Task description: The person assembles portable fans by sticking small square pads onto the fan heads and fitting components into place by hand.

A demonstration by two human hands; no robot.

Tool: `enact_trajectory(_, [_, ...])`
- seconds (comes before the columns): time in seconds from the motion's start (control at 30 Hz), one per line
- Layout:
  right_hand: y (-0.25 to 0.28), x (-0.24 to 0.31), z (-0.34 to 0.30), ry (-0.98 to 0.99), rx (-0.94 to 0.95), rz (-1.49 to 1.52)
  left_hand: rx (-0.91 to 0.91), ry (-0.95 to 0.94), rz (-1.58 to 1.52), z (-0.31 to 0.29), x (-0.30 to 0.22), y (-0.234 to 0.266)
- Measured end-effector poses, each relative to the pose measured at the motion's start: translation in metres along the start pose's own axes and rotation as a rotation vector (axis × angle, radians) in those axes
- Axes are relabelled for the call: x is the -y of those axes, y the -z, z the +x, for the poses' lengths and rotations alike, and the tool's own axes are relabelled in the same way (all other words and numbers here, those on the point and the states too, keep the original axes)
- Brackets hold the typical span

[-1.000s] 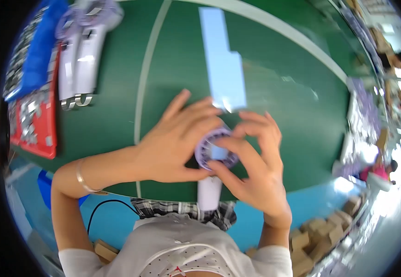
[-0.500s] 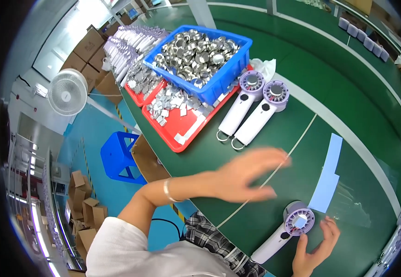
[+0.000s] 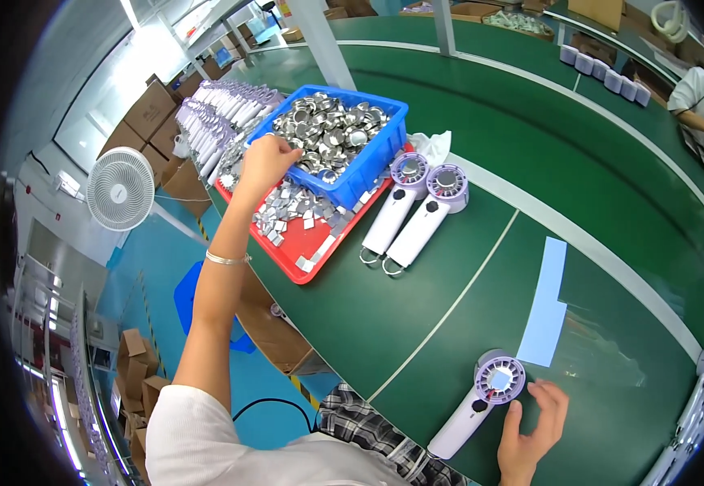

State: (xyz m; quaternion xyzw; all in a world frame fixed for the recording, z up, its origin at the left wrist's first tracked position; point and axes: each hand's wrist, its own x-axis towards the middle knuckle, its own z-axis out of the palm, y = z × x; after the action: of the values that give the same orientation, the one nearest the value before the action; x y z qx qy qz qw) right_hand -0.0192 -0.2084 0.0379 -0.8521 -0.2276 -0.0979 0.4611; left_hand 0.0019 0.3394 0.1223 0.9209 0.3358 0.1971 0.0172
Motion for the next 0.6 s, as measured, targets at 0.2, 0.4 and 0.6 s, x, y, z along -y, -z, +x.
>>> enact_trajectory(0.2, [0.003, 0.005, -0.002, -0.002, -0.016, -0.008, -0.035, 0.051, -0.085, 0.000, -0.001, 0.006])
enact_trajectory(0.4, [0.006, 0.013, 0.003, 0.056, -0.086, -0.073, -0.012, -0.197, -0.929, -0.090, -0.087, 0.021])
enact_trajectory(0.6, [-0.002, 0.059, 0.014, 0.259, 0.136, 0.096, 0.634, -0.730, -1.312, -0.232, -0.187, 0.014])
